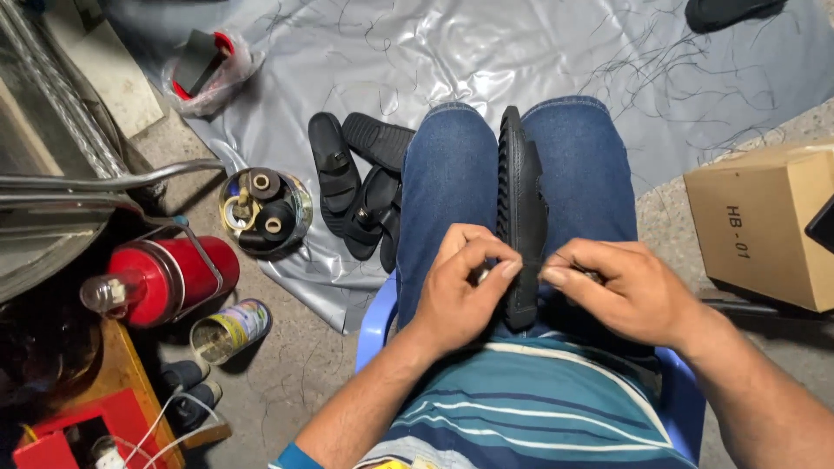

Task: Hand-sewing the sole of a sandal using a needle and thread to repair it.

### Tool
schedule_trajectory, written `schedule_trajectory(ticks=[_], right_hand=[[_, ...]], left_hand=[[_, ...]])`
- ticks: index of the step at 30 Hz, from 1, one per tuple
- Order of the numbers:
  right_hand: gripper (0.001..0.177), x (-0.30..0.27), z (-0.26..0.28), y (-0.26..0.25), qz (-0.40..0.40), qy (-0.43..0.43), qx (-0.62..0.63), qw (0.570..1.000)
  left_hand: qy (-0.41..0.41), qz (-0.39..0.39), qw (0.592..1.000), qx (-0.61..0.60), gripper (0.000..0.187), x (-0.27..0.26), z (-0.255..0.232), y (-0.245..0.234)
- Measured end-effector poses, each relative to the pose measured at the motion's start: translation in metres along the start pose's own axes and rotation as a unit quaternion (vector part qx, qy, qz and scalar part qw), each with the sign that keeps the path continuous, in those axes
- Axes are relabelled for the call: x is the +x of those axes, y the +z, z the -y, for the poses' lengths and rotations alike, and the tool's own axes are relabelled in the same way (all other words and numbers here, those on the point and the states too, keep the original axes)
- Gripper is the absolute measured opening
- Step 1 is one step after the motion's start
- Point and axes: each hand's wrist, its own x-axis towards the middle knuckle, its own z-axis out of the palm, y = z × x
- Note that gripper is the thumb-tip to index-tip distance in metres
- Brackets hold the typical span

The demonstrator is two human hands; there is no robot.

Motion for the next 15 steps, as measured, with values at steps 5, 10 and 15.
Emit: schedule_trajectory(ticks=[5, 10, 15], right_hand=[[0.026, 0.001, 0.005, 0.001, 0.089, 0.185, -0.188, 0.961], [0.008, -0.007, -0.01, -0.015, 0.02, 0.313, 0.264, 0.912], [0.02, -0.066, -0.163, -0.047, -0.343, 0.355, 0.408, 0.768]], left_hand=[[0.059, 0.021, 0.994, 0.086, 0.01, -0.022, 0.005, 0.003], [0.046, 0.028, 0.993, 0.101, 0.009, -0.025, 0.007, 0.003], [0.025, 0.101, 0.99, 0.098, 0.013, -0.017, -0.005, -0.018]])
